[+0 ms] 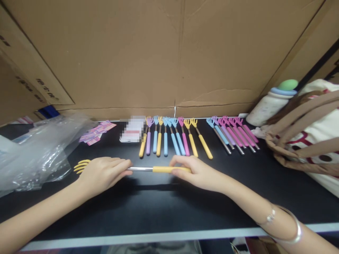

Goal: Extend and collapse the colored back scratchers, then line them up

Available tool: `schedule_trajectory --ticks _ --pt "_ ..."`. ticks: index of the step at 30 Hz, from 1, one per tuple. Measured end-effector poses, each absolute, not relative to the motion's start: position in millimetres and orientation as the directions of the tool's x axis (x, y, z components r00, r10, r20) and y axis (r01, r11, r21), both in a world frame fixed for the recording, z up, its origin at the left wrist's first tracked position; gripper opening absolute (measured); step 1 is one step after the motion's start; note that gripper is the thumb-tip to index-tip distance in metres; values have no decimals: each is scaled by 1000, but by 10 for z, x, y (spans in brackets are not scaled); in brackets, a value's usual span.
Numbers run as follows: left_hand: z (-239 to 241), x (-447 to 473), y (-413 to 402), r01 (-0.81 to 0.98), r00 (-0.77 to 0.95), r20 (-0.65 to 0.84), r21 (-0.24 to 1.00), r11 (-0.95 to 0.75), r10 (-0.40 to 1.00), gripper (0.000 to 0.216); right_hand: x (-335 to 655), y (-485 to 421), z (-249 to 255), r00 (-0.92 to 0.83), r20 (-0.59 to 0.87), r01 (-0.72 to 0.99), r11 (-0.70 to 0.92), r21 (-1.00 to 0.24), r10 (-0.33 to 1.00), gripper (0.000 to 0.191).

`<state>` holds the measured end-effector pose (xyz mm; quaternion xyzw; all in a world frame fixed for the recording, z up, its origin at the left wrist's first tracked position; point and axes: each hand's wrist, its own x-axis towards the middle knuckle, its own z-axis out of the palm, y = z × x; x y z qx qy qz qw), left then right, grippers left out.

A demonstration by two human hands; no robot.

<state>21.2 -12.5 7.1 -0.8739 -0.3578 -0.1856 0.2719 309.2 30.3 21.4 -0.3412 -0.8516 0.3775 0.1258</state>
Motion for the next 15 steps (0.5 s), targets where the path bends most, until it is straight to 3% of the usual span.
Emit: schedule_trajectory --ticks 7,15 --pt "50 191 -118 756 644 442 -244 -608 624 50 3106 298 129 -755 158 522 729 -442 636 27" --pt "32 191 -125 796 602 236 -111 -595 763 44 3111 284 90 -781 377 461 867 -189 498 25"
